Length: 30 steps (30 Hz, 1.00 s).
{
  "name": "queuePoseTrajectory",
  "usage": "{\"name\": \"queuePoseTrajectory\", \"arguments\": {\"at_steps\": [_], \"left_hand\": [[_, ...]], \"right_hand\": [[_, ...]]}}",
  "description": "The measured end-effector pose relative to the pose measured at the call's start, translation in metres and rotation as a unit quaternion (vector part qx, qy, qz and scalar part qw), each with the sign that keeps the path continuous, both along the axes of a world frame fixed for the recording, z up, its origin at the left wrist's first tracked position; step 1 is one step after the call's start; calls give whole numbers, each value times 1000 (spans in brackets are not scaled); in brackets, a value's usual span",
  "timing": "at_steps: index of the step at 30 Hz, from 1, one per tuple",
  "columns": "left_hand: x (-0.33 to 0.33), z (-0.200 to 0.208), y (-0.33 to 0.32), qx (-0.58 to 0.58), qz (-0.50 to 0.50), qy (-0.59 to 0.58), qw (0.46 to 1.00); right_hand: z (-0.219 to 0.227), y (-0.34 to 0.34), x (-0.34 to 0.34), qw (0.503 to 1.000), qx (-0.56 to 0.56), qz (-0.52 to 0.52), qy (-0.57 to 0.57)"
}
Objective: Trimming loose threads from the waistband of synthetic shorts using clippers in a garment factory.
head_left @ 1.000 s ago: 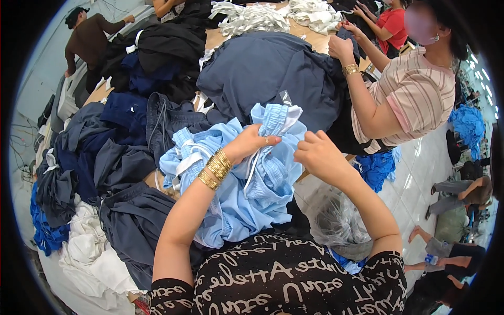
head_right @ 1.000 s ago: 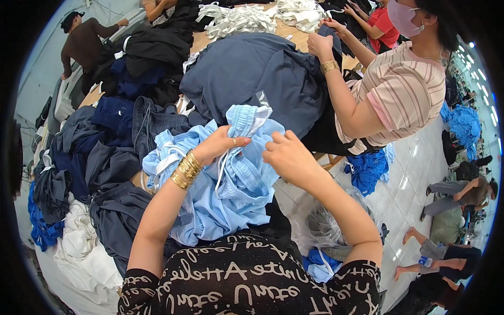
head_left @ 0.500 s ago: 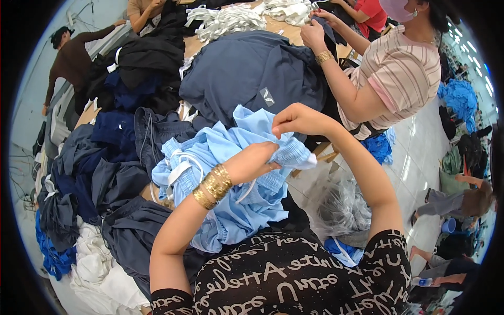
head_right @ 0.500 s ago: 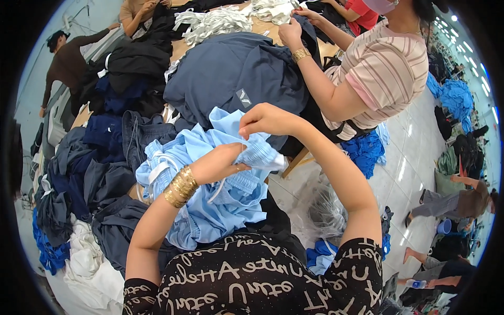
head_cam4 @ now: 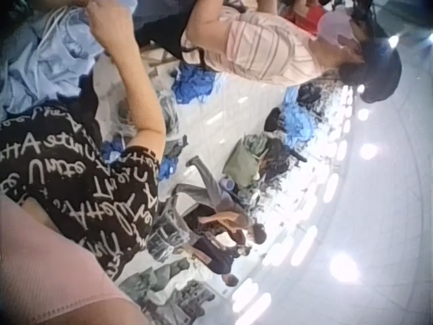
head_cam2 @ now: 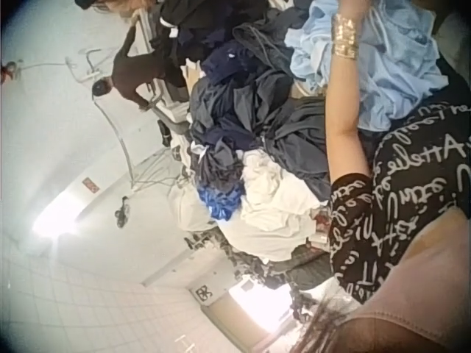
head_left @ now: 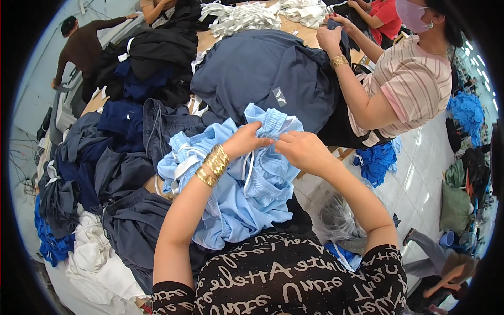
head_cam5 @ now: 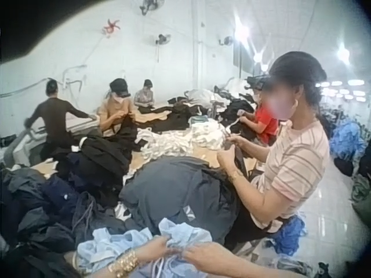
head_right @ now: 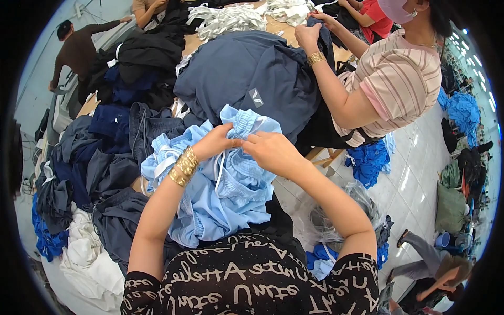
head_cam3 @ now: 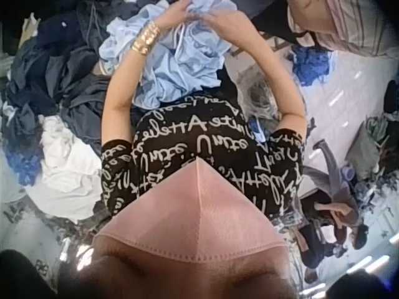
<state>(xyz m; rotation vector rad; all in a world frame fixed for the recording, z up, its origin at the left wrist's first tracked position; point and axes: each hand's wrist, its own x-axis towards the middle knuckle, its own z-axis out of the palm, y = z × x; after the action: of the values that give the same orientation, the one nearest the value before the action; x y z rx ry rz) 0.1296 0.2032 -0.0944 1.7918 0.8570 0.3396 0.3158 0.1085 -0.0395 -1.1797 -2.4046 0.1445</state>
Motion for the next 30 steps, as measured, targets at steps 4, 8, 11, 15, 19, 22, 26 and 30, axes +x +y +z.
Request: {"name": "queuePoseTrajectory", "arguments": {"at_steps": [4,8,11,15,19,22,26,30], "left_hand": [[8,6,0,54,-144,97,983],[12,30,-1,70,-185,195,960],[1,21,-6,83,-149,92,981],[5,26,-34,391,43,46,918],[0,16,-49,452,111,57,883],[-4,7,-50,411,118,40,903],[-3,11,-54,362,117,25,924],[6,26,-62,171,194,-23,966]], "right_hand": [[10,19,0,996,17,61,-63],[-8,36,3,989,-135,-4,-59],[-18,35,0,986,-145,-21,86],[-30,35,-1,983,-100,-38,149],[-28,34,0,962,-147,-98,206],[-27,33,-3,955,-158,-118,223],[-32,31,-2,948,-158,-132,243],[-31,28,-2,936,-182,-136,270]]}}
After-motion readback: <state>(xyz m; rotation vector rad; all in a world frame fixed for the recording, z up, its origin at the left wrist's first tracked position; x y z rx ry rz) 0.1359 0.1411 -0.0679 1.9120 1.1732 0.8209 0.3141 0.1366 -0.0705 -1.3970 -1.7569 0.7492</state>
